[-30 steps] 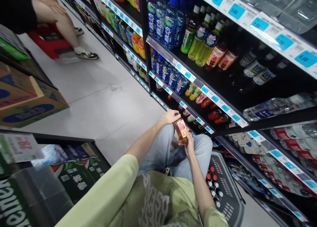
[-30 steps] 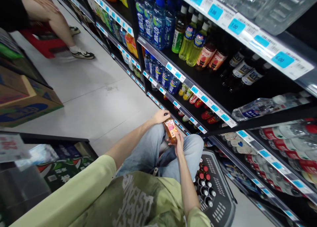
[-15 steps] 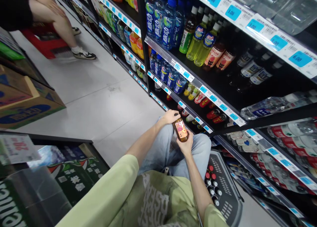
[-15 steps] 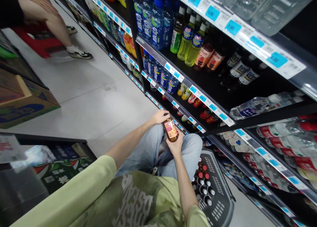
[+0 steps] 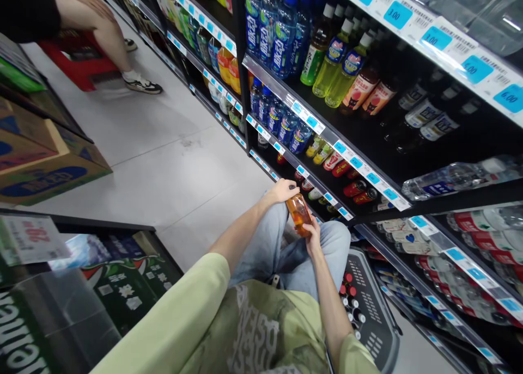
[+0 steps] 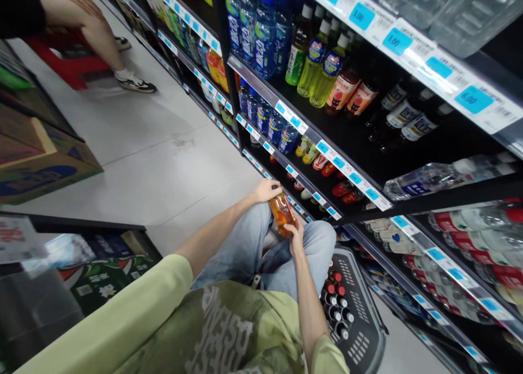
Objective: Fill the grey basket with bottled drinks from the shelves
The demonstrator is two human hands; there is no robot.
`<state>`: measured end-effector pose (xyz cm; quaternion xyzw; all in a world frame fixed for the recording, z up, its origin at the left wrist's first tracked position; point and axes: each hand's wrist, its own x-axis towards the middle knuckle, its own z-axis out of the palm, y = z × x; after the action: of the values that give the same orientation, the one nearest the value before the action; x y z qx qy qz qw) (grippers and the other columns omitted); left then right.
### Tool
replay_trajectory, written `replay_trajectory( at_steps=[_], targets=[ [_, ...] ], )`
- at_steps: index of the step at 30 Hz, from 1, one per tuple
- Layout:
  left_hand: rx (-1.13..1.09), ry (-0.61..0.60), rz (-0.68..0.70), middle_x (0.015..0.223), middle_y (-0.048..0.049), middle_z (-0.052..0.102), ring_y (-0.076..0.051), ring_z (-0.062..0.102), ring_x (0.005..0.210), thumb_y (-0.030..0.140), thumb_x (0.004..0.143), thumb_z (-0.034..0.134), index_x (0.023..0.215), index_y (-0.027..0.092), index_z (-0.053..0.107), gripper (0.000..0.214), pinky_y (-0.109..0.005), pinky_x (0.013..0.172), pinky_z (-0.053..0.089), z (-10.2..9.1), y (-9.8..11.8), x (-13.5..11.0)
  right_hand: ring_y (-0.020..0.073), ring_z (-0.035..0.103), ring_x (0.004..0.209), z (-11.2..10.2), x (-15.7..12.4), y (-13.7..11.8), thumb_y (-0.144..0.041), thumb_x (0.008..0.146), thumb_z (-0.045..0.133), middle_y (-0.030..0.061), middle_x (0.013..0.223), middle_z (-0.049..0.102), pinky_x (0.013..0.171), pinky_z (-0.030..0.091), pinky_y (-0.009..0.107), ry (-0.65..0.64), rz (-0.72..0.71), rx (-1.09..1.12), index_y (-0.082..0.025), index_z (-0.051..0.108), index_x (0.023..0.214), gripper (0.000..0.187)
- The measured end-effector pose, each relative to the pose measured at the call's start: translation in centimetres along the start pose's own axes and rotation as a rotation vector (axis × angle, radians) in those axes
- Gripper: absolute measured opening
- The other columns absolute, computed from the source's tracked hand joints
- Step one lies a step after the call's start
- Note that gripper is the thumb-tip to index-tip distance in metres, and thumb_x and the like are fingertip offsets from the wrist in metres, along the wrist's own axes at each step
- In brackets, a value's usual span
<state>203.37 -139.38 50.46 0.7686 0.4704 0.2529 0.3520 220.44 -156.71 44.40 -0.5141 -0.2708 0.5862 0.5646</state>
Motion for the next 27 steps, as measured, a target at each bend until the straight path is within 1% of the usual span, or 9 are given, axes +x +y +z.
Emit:
replay_trajectory(
  at_steps=[4, 7, 9, 11, 15, 17, 19, 23, 27],
  targets=[
    [-0.01, -0.023, 0.009, 0.068, -0.0029, 0.071, -0.017, 0.059, 0.065, 0.039, 0.088, 0.055, 0.073, 0.02, 0.075, 0.032, -0.029, 0.068, 0.044, -0.1, 0.0, 0.0, 0.0265, 0.073, 0.064, 0.6, -0.6, -1.2, -0.059, 0.076, 0.066, 0.0086, 0.082, 0.076, 0.045, 0.054, 0.032, -0.127, 0.198, 0.124, -0.017, 0.071, 0.108, 0.053],
    [-0.044, -0.02, 0.011, 0.07, -0.0024, 0.072, -0.017, 0.062, 0.068, 0.037, 0.086, 0.056, 0.075, 0.019, 0.076, 0.029, -0.029, 0.07, 0.046, -0.3, -0.2, 0.0, 0.0268, 0.071, 0.062, 0.8, -0.9, -1.6, -0.072, 0.081, 0.057, 0.0107, 0.079, 0.076, 0.042, 0.052, 0.033, -0.183, 0.261, 0.099, -0.017, 0.071, 0.103, 0.061],
    [-0.052, -0.014, 0.017, 0.072, -0.0023, 0.073, -0.017, 0.063, 0.07, 0.037, 0.086, 0.056, 0.077, 0.019, 0.077, 0.029, -0.028, 0.07, 0.047, -0.3, -0.4, -0.1, 0.027, 0.072, 0.064, 0.9, -0.9, -1.5, -0.076, 0.083, 0.054, 0.0119, 0.083, 0.076, 0.046, 0.055, 0.035, -0.187, 0.259, 0.032, -0.016, 0.07, 0.107, 0.067],
    [-0.045, -0.017, 0.023, 0.074, -0.0022, 0.074, -0.017, 0.064, 0.072, 0.037, 0.086, 0.056, 0.078, 0.02, 0.077, 0.029, -0.028, 0.071, 0.048, -0.3, -0.4, 0.0, 0.0274, 0.074, 0.072, 1.0, -0.8, -1.2, -0.075, 0.084, 0.056, 0.012, 0.093, 0.077, 0.054, 0.06, 0.038, -0.095, 0.17, -0.065, -0.017, 0.068, 0.115, 0.067],
    [-0.009, -0.035, 0.026, 0.07, -0.0023, 0.073, -0.017, 0.063, 0.069, 0.037, 0.085, 0.057, 0.076, 0.02, 0.078, 0.028, -0.028, 0.07, 0.048, 0.0, -0.3, 0.1, 0.0287, 0.072, 0.105, 1.0, -0.8, -0.7, -0.061, 0.074, 0.079, 0.0131, 0.124, 0.072, 0.086, 0.062, 0.043, 0.177, -0.202, -0.392, -0.019, 0.063, 0.125, 0.068],
    [0.0, -0.041, 0.033, 0.069, -0.0022, 0.073, -0.017, 0.063, 0.068, 0.038, 0.086, 0.058, 0.075, 0.021, 0.078, 0.028, -0.029, 0.069, 0.047, 0.0, -0.1, 0.1, 0.0299, 0.069, 0.115, 1.0, -0.8, -0.6, -0.055, 0.068, 0.088, 0.0139, 0.127, 0.071, 0.099, 0.058, 0.045, 0.206, -0.304, -0.535, -0.018, 0.064, 0.125, 0.072],
    [0.011, -0.046, 0.041, 0.069, -0.0024, 0.073, -0.017, 0.062, 0.066, 0.04, 0.086, 0.058, 0.074, 0.021, 0.077, 0.029, -0.029, 0.068, 0.046, 0.1, 0.0, 0.1, 0.0301, 0.069, 0.115, 0.8, -0.8, -0.6, -0.052, 0.066, 0.091, 0.0128, 0.124, 0.073, 0.103, 0.056, 0.046, 0.193, -0.316, -0.592, -0.018, 0.065, 0.125, 0.072],
    [0.042, -0.054, 0.045, 0.07, -0.0041, 0.073, -0.018, 0.063, 0.066, 0.043, 0.088, 0.059, 0.073, 0.021, 0.077, 0.032, -0.03, 0.067, 0.044, 0.1, 0.1, 0.0, 0.0289, 0.074, 0.103, 0.3, -0.6, -0.7, -0.054, 0.069, 0.088, 0.011, 0.111, 0.077, 0.096, 0.059, 0.045, 0.127, -0.225, -0.443, -0.017, 0.069, 0.114, 0.062],
    [0.033, -0.055, 0.038, 0.071, -0.0042, 0.074, -0.018, 0.065, 0.068, 0.042, 0.088, 0.059, 0.075, 0.022, 0.078, 0.03, -0.03, 0.068, 0.045, 0.1, 0.0, 0.0, 0.0276, 0.076, 0.081, 0.6, -0.7, -1.2, -0.063, 0.076, 0.08, 0.0091, 0.095, 0.078, 0.07, 0.064, 0.04, -0.016, -0.009, -0.169, -0.018, 0.07, 0.109, 0.056]
  ],
)
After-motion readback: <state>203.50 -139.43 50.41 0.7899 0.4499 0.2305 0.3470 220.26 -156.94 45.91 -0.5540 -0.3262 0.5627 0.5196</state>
